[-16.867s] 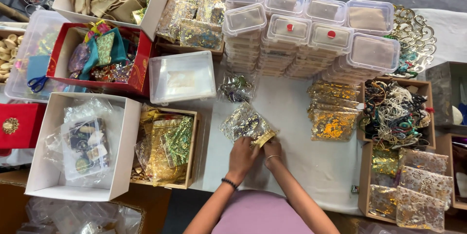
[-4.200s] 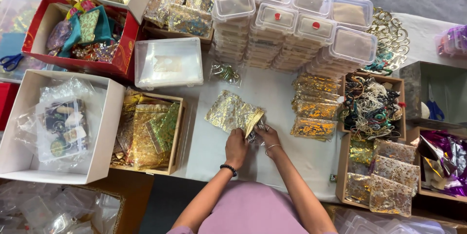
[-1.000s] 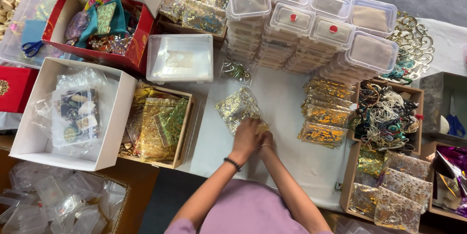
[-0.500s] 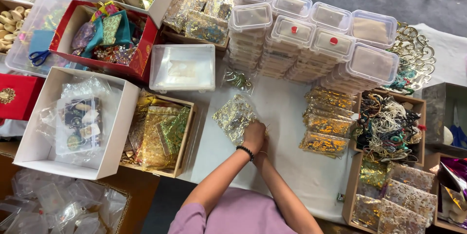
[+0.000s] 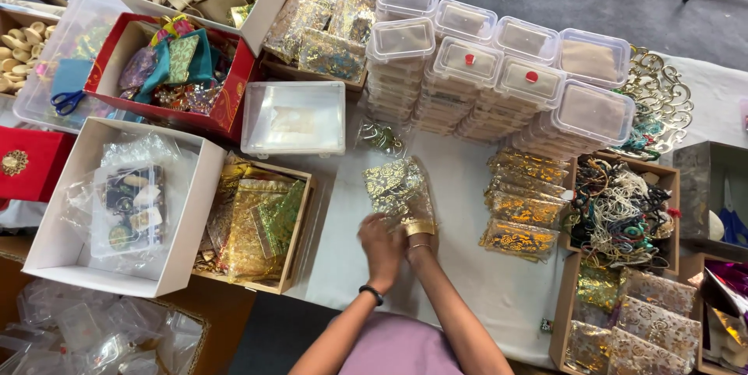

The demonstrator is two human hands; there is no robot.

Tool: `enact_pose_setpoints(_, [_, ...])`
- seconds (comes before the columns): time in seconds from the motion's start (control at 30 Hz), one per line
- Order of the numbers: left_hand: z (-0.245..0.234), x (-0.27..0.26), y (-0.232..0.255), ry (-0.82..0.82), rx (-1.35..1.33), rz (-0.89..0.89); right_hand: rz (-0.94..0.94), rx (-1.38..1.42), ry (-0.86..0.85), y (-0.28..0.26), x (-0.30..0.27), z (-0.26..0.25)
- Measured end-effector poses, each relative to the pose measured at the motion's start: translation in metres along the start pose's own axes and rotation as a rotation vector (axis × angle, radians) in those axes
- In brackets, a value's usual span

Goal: Sorting and packing various gold and silver-colored jewelry components, beads, and lace into small plastic bags and containers.

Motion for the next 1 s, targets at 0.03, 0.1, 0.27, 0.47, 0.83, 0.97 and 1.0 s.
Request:
enact_pose_setpoints(0.03, [0.005, -0.008, -0.037, 0.056, -0.138, -0.233, 0.052, -0.188, 0.105, -0.004, -0.006, 0.008])
enact_pose_setpoints(0.1, [0.021, -0.031, -0.082, 0.111, -0.274, -0.475, 0.112, -0.385, 0.213, 0.001, -0.007, -0.003])
enact_pose_setpoints(0.27, [0.078, -0.057, -0.128, -0.114, -0.894, -0.816, 0.308, -0.25, 0.177, 0.107, 0.089, -0.171])
enact_pose_setpoints(0.47, [0.085, -0.079, -0.123, -0.294, -1.081, -0.745, 0.329, -0.595, -0.024, 0.085, 0.095, -0.122])
enact_pose_setpoints(0.83, [0.051, -0.074, -0.09, -0.339, -0.992, -0.831, 0.219, -0.314, 0.141, 0.037, 0.029, -0.06])
enact_pose_setpoints(0.97, [0.043, -0.067, -0.084, -0.376, -0.872, -0.804, 0.271, -0.242, 0.052, 0.01, 0.012, 0.01])
enact_pose_setpoints(1.0, [0.046, -0.068, -0.087, -0.373, -0.871, -0.8, 0.282, -0.227, 0.027, 0.002, 0.01, 0.023])
Point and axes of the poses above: each hand's wrist, its own x-axis towards the middle knuckle, its own z-axis out of the palm, y = z × x, the point moved 8 cm from there along x, towards the middle knuckle, and after that the axes turned 15 degrees about -y, right-handed, at the moved point
